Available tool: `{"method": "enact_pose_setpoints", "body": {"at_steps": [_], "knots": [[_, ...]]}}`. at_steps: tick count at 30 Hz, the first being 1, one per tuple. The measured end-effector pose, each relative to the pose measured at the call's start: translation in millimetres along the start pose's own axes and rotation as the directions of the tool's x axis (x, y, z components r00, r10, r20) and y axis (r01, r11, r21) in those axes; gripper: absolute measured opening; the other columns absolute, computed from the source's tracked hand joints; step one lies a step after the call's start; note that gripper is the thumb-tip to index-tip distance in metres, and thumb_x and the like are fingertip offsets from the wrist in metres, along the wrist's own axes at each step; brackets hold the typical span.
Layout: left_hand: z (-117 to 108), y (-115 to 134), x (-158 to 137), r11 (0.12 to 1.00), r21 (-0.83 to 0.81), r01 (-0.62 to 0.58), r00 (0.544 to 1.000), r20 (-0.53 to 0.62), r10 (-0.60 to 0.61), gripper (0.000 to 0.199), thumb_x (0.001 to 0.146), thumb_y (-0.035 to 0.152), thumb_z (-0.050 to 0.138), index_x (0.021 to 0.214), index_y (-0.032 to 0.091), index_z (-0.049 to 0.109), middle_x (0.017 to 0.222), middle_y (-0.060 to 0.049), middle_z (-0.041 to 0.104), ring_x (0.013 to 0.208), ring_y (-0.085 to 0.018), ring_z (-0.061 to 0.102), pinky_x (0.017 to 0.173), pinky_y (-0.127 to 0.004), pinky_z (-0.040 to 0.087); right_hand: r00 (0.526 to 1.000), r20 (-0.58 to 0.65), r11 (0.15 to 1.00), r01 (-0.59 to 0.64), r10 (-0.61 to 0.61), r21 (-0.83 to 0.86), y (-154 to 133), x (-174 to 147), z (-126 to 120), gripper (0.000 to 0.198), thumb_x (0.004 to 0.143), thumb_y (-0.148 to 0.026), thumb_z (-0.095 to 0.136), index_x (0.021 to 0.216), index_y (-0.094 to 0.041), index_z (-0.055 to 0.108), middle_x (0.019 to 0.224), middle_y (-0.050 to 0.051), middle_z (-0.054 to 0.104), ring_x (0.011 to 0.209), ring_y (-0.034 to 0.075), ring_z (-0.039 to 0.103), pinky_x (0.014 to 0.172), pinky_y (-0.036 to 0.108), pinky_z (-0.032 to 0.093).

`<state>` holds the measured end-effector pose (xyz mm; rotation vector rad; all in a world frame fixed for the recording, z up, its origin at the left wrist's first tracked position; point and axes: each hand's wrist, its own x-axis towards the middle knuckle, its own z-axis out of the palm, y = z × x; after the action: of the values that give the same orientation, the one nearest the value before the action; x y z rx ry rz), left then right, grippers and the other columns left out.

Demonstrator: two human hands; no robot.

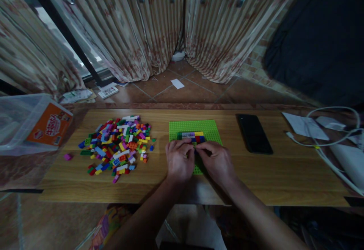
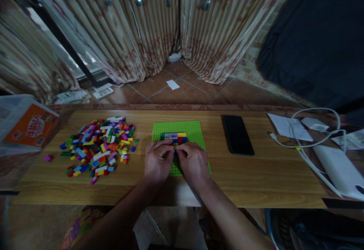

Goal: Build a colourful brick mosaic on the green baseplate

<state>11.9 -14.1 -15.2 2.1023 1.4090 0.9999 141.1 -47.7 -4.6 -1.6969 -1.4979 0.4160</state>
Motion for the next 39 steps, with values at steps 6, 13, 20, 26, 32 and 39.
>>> {"method": "enact_pose_setpoints", "body": {"at_steps": [6,13,20,26,32,39], "knots": [[-1.4,-1.5,2.0,0.998,0.056,-0.042,0.999,-0.01,0.043,0.013,0.085,0.015,0.064,0.079,0.023,0.072,0.104,-0.002,0.076,0.097,-0.023,0.064,0.091,-0.044,0.044,0.998,-0.004,0.998,0.059,-0.059,-0.03,0.8,2.3,2.9,0.019,0.086,-0.015,0.059,0.077,-0.022,0.074,0.081,0.004,0.075,0.078,0.02,0.068,0.077,0.034,0.051],[1.6,-3.9,4.1,0.999,0.019,-0.036,0.999,-0.006,0.036,0.014,0.083,0.01,0.063,0.078,0.021,0.071,0.101,-0.003,0.075,0.094,-0.021,0.064,0.09,-0.041,0.048,1.0,0.011,0.999,0.013,-0.013,-0.046,1.8,5.3,4.5,0.017,0.085,-0.015,0.061,0.077,-0.023,0.074,0.082,0.003,0.076,0.079,0.02,0.069,0.078,0.033,0.051],[-1.6,-2.4,3.3,0.999,0.031,-0.017,1.0,0.011,0.017,0.015,0.084,0.012,0.061,0.081,0.022,0.073,0.098,-0.002,0.074,0.093,-0.02,0.062,0.088,-0.038,0.047,0.998,0.053,0.985,0.029,-0.02,-0.169,-5.5,6.5,2.7,0.018,0.088,-0.019,0.058,0.084,-0.023,0.075,0.091,0.006,0.077,0.084,0.023,0.069,0.081,0.036,0.051],[-3.2,0.2,1.5,0.997,0.08,-0.016,0.999,0.035,0.013,0.016,0.088,0.017,0.059,0.08,0.023,0.073,0.092,-0.002,0.075,0.089,-0.021,0.061,0.083,-0.037,0.043,0.999,-0.013,0.998,-0.036,0.036,-0.048,-2.4,2.9,5.8,0.017,0.086,-0.021,0.059,0.082,-0.025,0.075,0.087,0.004,0.077,0.082,0.022,0.071,0.08,0.036,0.053],[-2.1,1.0,2.7,0.996,0.085,-0.02,1.0,0.024,0.018,0.015,0.085,0.013,0.061,0.078,0.023,0.07,0.089,-0.001,0.076,0.086,-0.02,0.063,0.083,-0.037,0.041,0.994,-0.044,0.995,-0.096,0.098,0.038,-0.7,0.8,8.3,0.017,0.086,-0.022,0.058,0.082,-0.025,0.075,0.086,0.003,0.078,0.081,0.022,0.071,0.078,0.034,0.053],[-1.0,1.9,3.9,0.997,0.071,0.006,1.0,0.027,-0.008,0.015,0.083,0.009,0.061,0.083,0.022,0.07,0.086,-0.001,0.075,0.086,-0.021,0.064,0.085,-0.038,0.042,0.993,-0.012,0.992,-0.117,0.117,0.037,-2.5,2.7,9.6,0.019,0.086,-0.023,0.057,0.085,-0.024,0.075,0.088,0.003,0.078,0.082,0.022,0.072,0.079,0.034,0.053]]}}
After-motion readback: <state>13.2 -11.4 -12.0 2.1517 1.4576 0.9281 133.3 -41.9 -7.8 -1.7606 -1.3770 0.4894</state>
